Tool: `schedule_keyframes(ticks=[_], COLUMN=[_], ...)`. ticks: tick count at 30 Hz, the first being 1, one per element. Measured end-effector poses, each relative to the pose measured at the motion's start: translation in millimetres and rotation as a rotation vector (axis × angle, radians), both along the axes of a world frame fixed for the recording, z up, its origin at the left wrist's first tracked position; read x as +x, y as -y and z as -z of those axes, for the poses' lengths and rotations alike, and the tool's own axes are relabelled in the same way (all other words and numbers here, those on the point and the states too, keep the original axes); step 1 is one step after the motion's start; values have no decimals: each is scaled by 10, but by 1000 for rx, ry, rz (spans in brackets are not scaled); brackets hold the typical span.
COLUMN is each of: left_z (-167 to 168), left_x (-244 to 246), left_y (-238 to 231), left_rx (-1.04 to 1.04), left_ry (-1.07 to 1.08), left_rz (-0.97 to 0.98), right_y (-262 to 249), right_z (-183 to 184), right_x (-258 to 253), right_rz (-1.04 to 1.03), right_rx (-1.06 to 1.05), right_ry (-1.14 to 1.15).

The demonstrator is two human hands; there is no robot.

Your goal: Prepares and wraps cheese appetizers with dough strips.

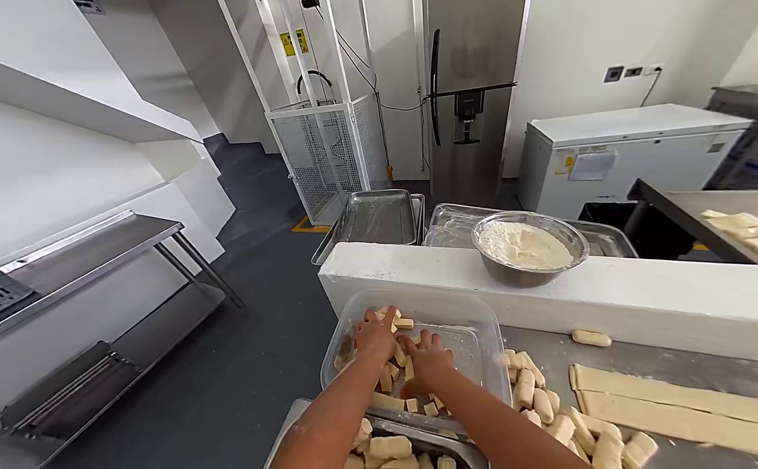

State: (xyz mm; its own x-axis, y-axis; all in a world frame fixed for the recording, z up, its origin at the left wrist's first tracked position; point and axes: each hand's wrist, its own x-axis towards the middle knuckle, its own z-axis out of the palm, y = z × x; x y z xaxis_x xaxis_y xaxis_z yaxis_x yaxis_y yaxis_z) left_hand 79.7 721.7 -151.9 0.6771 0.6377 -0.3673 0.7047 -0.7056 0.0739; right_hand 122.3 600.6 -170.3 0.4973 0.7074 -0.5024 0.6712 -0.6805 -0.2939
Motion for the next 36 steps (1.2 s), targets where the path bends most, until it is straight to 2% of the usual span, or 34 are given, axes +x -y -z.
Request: schedule_keyframes(ticks=[5,9,11,16,20,22,24,27,30,33,36], left_z=[-3,-112,-187,-508,-982,-1152,-1183,-903,-479,-97,30], left_x=[-35,-70,-72,27,44,38,55,107,95,-42,-129], left_y=[-59,-43,31,408,1317,1945,2588,3498,4228,4733,5036], left_rx=[-60,-161,-182,-277,-288,-348,-436,-590,-726,-752,-693], left_ry=[11,94,191,609,735,674,590,486,467,555,733], left_rz=[165,286,277,191,145,163,199,195,120,-10,-126], right_y=[-70,24,155,571,1482,2157,2835,3744,4393,4720,4809], right_z=[25,-48,-135,-360,-863,-1055,-1115,-972,-807,-604,-606], right_x=[18,127,189,396,499,500,503,533,542,510,526], right_rz=[134,281,327,428,364,346,358,396,340,204,62], right_rx=[114,295,428,870,948,903,814,629,414,355,348], right_ry=[-103,-229,-320,-524,-511,-473,-457,-373,-262,-213,-209])
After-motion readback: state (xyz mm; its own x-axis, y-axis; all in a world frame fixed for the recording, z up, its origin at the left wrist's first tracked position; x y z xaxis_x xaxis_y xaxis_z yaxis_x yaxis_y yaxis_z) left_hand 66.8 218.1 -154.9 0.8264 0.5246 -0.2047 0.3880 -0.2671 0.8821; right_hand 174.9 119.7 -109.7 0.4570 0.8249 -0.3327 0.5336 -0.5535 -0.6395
